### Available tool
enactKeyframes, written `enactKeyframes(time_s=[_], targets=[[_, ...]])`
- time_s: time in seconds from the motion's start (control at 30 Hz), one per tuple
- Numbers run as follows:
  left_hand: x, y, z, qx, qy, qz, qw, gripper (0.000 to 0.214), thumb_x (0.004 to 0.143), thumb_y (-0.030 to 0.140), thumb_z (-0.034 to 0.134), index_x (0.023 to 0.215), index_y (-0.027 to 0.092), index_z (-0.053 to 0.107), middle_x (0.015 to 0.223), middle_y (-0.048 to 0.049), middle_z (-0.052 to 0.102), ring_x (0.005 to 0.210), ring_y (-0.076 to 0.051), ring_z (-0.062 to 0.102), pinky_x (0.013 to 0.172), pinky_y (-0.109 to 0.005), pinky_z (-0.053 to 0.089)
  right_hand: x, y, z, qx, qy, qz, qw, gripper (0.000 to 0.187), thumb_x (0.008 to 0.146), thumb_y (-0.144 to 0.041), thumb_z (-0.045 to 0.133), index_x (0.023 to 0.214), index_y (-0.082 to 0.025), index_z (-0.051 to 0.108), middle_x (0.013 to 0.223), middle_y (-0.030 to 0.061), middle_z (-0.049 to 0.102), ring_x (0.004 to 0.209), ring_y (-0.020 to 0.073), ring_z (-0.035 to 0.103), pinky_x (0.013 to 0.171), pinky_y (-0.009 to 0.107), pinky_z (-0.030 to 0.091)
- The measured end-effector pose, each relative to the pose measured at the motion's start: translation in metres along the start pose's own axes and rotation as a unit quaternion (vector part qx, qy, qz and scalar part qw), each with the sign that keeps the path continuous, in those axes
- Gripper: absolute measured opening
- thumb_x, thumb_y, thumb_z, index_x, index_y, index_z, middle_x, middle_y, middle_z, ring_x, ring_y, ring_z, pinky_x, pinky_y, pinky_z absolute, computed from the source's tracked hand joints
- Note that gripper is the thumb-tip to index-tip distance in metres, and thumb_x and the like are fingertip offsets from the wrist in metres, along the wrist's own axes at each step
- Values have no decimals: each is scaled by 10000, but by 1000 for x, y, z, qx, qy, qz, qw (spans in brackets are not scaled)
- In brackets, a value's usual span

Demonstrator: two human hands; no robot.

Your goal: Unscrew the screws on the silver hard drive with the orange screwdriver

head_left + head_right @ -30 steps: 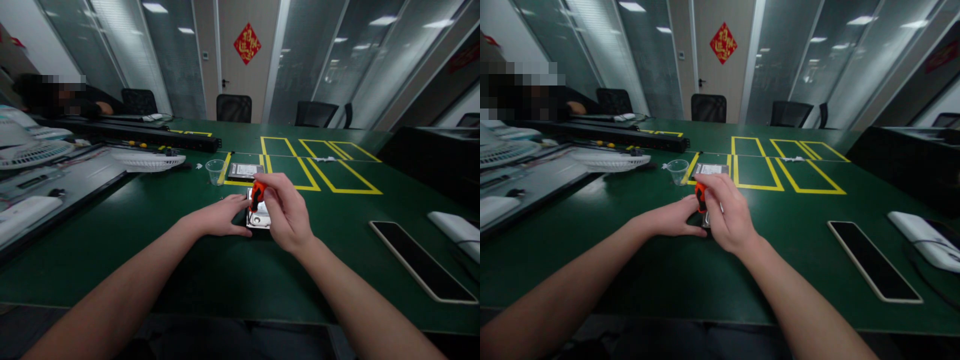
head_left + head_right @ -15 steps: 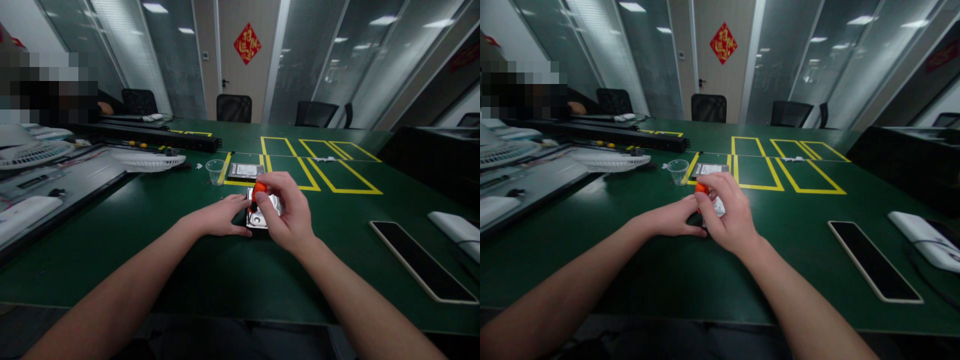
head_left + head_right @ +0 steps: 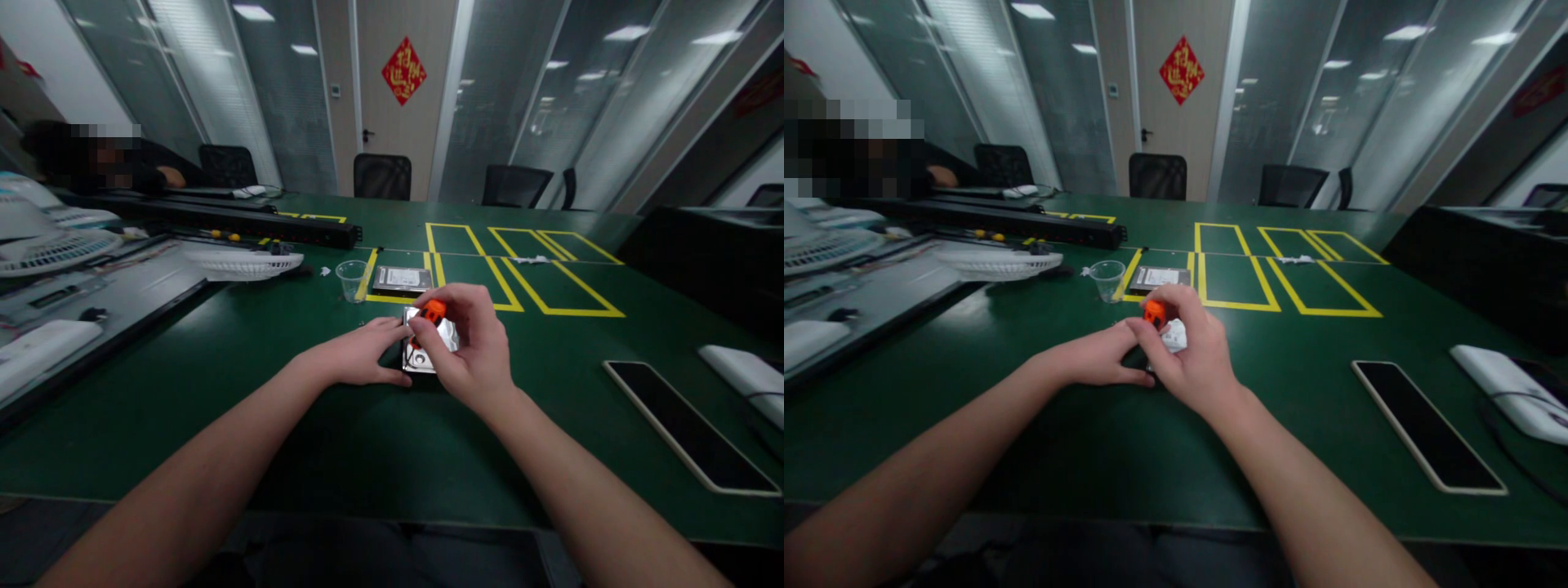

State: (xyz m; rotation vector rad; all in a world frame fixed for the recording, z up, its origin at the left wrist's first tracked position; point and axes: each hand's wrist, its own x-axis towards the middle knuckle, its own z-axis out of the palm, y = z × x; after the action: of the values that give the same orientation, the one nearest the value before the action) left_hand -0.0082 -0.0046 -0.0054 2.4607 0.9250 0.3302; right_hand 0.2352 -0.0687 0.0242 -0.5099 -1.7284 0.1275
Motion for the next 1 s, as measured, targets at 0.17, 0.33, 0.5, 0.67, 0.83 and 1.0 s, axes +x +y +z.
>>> enactKeyframes(time_s=[0.17,0.33,0.5,0.67,0.83,1.0], targets=[[-1,5,-2,-1,3,-3,1000,954,1016,683,1075,1811,292,723,1912,-195,715,1834,-534,618,1517,-708,534,0,0,-1,-16,-8,13,1000,300,1221,-336,889,1494,-321,763,1280,51,891,1084,256,906,978,437,787],[0,6,-2,0,4,-8,1000,988,996,670,1086,1818,264,719,1917,-216,697,1851,-552,591,1532,-728,514,6,-5,-5,-23,-39,0,999,218,1246,-305,824,1464,-302,829,1320,88,937,1146,284,908,1028,478,785],[1,7,-2,-2,8,-1,1000,970,986,647,1097,1794,260,724,1906,-209,704,1843,-527,602,1546,-703,502,5,-8,-7,2,-41,4,999,345,1313,-274,627,1587,-308,834,1413,114,942,1234,299,914,1087,514,783],[1,10,-3,-6,3,-5,1000,922,991,650,1089,1742,239,746,1900,-218,702,1842,-538,592,1548,-697,499,4,-7,-7,24,-44,0,999,439,1316,-235,567,1660,-332,822,1495,108,931,1304,309,908,1141,529,775],[1,10,-3,-6,5,2,1000,893,1003,643,1075,1734,248,748,1852,-208,740,1799,-530,638,1518,-704,529,5,-7,-7,-7,-52,10,999,458,1295,-258,558,1662,-321,825,1462,122,925,1237,330,894,1115,564,785],[1,9,-4,-3,0,-7,1000,933,995,676,1074,1745,236,736,1892,-226,707,1826,-548,606,1510,-714,536,7,-8,-7,-6,-46,-9,999,414,1300,-253,583,1641,-306,811,1423,128,909,1213,320,879,1087,540,779]])
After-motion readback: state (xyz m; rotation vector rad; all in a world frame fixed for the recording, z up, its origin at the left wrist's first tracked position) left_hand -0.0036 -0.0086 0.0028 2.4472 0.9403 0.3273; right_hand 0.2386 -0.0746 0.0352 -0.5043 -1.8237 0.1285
